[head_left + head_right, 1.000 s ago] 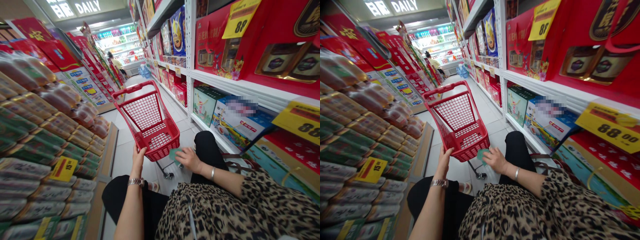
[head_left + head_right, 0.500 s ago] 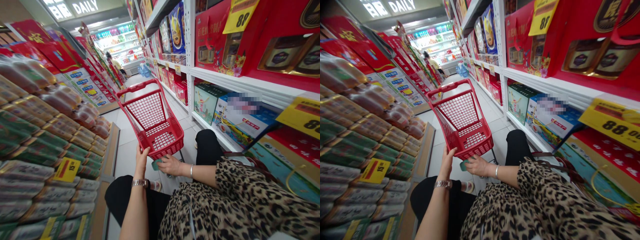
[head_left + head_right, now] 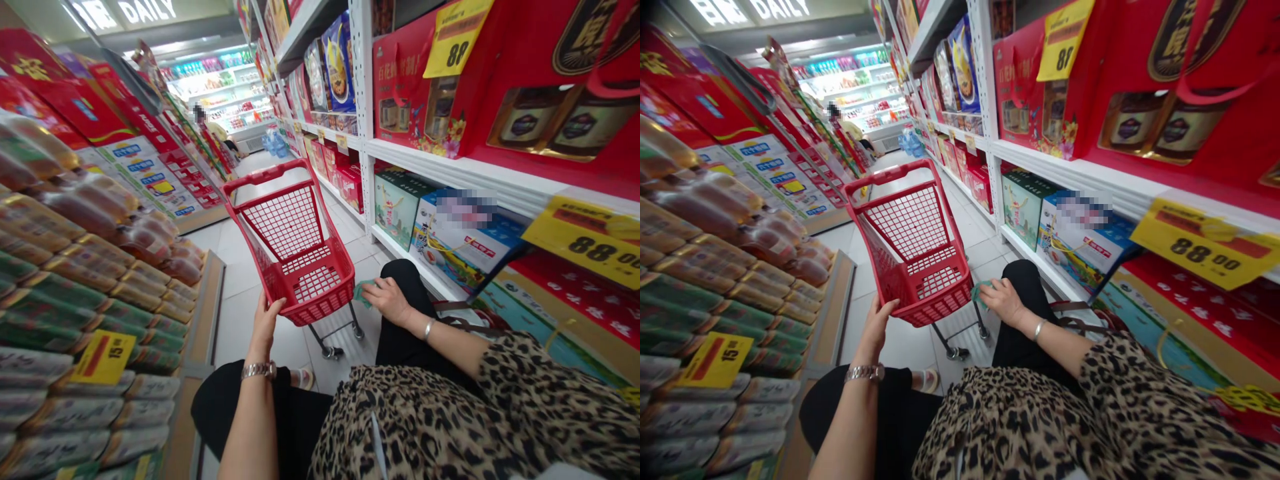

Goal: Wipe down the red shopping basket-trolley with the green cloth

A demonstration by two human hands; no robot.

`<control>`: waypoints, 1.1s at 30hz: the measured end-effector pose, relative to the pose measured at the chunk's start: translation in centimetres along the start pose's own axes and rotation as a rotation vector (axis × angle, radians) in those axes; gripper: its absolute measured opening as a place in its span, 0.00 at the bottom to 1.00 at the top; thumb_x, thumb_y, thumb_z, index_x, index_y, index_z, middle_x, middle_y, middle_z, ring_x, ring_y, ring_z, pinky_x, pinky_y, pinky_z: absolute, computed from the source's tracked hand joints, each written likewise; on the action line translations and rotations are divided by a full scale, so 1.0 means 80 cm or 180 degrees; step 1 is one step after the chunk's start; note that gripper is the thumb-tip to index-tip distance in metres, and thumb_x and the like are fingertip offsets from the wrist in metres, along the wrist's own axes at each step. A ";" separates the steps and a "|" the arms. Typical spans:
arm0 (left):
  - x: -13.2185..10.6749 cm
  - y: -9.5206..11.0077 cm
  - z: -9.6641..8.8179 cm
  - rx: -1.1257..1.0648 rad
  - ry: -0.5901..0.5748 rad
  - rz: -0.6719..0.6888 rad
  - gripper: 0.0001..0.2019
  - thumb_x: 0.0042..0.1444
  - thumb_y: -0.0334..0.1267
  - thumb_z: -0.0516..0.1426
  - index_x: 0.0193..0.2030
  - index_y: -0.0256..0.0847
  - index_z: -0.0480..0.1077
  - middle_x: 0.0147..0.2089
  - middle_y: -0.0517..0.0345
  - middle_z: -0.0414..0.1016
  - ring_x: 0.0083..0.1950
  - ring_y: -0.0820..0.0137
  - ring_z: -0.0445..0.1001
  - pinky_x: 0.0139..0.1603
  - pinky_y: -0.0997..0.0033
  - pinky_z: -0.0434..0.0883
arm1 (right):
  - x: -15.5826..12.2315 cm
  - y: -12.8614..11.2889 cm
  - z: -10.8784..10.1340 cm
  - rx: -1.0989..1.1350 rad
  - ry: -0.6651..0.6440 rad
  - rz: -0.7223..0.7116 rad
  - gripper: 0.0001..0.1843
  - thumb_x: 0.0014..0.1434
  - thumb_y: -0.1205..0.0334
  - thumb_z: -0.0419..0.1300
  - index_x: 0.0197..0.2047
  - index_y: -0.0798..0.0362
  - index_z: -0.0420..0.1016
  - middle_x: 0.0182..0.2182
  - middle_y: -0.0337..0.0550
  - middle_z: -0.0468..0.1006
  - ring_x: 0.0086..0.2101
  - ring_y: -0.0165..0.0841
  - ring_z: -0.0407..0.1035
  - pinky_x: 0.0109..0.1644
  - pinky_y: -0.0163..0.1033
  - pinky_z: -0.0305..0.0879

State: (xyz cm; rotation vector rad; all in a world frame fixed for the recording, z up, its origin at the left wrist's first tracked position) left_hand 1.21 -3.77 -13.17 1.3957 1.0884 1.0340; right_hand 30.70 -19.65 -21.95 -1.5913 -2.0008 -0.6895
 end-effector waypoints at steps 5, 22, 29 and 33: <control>0.010 -0.008 -0.014 -0.0159 -0.0009 -0.0140 0.21 0.42 0.41 0.66 0.46 0.42 0.77 0.42 0.55 0.81 0.54 0.58 0.77 0.60 0.60 0.71 | -0.004 0.021 -0.023 0.0047 0.0072 0.0663 0.19 0.65 0.74 0.59 0.53 0.46 0.82 0.53 0.45 0.83 0.46 0.42 0.61 0.45 0.47 0.53; 0.014 -0.019 -0.053 -0.0732 0.0325 -0.0644 0.23 0.33 0.46 0.69 0.37 0.40 0.73 0.35 0.59 0.79 0.39 0.64 0.78 0.44 0.62 0.75 | 0.032 -0.019 -0.005 0.0518 0.0187 0.0307 0.15 0.68 0.71 0.58 0.49 0.45 0.83 0.50 0.42 0.84 0.45 0.39 0.63 0.46 0.45 0.54; 0.011 -0.014 -0.045 -0.0904 0.0322 -0.0638 0.24 0.32 0.44 0.71 0.39 0.39 0.75 0.35 0.58 0.81 0.42 0.59 0.80 0.45 0.59 0.77 | 0.053 -0.003 -0.051 0.0883 0.0544 0.0585 0.23 0.66 0.73 0.53 0.53 0.44 0.83 0.53 0.43 0.83 0.47 0.42 0.64 0.51 0.50 0.59; 0.009 -0.009 -0.040 -0.0919 0.0266 -0.0653 0.25 0.33 0.44 0.71 0.41 0.39 0.76 0.38 0.56 0.83 0.42 0.59 0.81 0.45 0.58 0.78 | 0.075 -0.041 -0.064 0.1145 0.0314 -0.0011 0.21 0.69 0.71 0.54 0.54 0.41 0.83 0.54 0.39 0.83 0.48 0.40 0.63 0.52 0.48 0.59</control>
Point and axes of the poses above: each hand's wrist, its own x-axis towards the middle knuckle, its own z-axis out of the palm, y = z × x, the point moved 1 cm from there along x, towards the middle knuckle
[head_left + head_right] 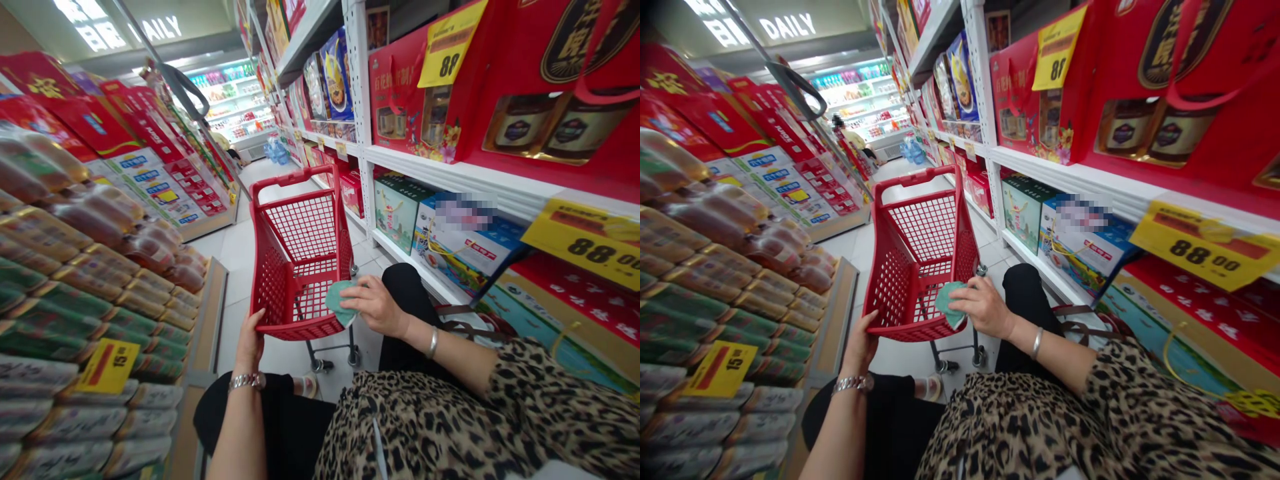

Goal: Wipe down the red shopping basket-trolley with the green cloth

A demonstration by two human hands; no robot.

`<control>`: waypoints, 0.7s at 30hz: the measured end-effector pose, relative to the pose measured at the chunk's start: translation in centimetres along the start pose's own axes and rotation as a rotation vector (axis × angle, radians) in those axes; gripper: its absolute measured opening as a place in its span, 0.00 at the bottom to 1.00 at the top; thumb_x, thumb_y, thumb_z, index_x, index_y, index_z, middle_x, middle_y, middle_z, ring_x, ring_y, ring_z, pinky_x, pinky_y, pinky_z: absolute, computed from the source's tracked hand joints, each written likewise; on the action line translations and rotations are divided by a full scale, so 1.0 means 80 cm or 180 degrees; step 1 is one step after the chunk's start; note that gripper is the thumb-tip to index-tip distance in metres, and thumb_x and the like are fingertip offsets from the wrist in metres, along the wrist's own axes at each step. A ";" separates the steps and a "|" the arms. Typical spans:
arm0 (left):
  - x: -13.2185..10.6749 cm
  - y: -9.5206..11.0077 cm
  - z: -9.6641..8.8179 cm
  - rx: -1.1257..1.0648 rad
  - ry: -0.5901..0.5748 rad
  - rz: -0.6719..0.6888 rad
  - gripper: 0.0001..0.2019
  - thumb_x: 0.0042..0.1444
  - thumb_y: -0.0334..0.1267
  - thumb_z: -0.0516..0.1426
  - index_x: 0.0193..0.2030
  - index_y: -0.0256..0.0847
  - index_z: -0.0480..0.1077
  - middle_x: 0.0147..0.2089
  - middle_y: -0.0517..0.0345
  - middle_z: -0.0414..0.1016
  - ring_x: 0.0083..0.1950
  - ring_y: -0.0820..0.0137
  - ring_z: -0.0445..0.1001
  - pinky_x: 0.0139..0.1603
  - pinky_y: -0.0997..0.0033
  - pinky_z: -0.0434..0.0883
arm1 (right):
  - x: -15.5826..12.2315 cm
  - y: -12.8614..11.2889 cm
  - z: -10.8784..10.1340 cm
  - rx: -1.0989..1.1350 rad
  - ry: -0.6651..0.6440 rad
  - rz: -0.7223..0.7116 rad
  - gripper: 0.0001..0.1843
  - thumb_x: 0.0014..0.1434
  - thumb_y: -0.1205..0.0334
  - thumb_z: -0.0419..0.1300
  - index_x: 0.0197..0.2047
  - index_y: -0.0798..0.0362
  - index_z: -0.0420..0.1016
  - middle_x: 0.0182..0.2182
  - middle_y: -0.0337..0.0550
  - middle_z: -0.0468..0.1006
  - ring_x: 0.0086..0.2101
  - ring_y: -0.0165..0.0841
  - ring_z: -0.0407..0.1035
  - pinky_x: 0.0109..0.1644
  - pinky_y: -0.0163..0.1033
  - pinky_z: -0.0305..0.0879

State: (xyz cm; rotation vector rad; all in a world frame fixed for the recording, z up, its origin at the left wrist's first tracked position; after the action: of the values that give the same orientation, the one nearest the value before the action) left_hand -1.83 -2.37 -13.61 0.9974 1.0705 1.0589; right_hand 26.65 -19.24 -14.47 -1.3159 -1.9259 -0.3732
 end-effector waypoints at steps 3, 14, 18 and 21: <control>-0.001 0.002 0.001 0.0011 -0.0010 -0.0008 0.25 0.33 0.45 0.71 0.41 0.39 0.76 0.40 0.55 0.83 0.44 0.59 0.81 0.47 0.58 0.77 | 0.010 -0.017 0.007 -0.0179 -0.0096 -0.0054 0.18 0.70 0.70 0.56 0.53 0.42 0.83 0.55 0.37 0.83 0.47 0.40 0.61 0.50 0.47 0.58; 0.005 0.000 -0.008 0.0112 -0.0205 -0.0039 0.29 0.30 0.43 0.72 0.43 0.35 0.78 0.40 0.53 0.83 0.43 0.61 0.79 0.45 0.64 0.74 | 0.068 0.040 -0.004 -0.0878 -0.0082 0.1002 0.25 0.66 0.75 0.54 0.58 0.43 0.81 0.58 0.40 0.81 0.47 0.43 0.60 0.44 0.48 0.55; 0.010 -0.004 -0.010 0.0091 -0.0174 0.0051 0.31 0.32 0.47 0.73 0.45 0.35 0.79 0.41 0.51 0.83 0.44 0.60 0.79 0.46 0.63 0.75 | 0.067 0.015 -0.010 -0.0619 0.0078 0.0632 0.23 0.69 0.73 0.54 0.58 0.43 0.81 0.59 0.39 0.80 0.48 0.42 0.60 0.48 0.48 0.56; 0.018 -0.005 -0.016 0.0144 -0.0157 0.0038 0.32 0.33 0.51 0.73 0.46 0.34 0.78 0.41 0.50 0.83 0.44 0.60 0.79 0.47 0.62 0.75 | 0.061 -0.014 -0.001 -0.0273 -0.0308 0.0177 0.20 0.69 0.69 0.57 0.58 0.41 0.81 0.60 0.36 0.80 0.48 0.41 0.60 0.46 0.46 0.55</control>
State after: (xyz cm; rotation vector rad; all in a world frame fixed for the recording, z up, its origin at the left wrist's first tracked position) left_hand -2.79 -0.92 -14.50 1.0620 1.0532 1.0185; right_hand 24.80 -16.53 -10.71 -1.4642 -1.9673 -0.3741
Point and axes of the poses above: each hand's wrist, its own x-axis towards the middle knuckle, its own z-axis out of the palm, y = z × x, the point moved 1 cm from there along x, towards the middle knuckle
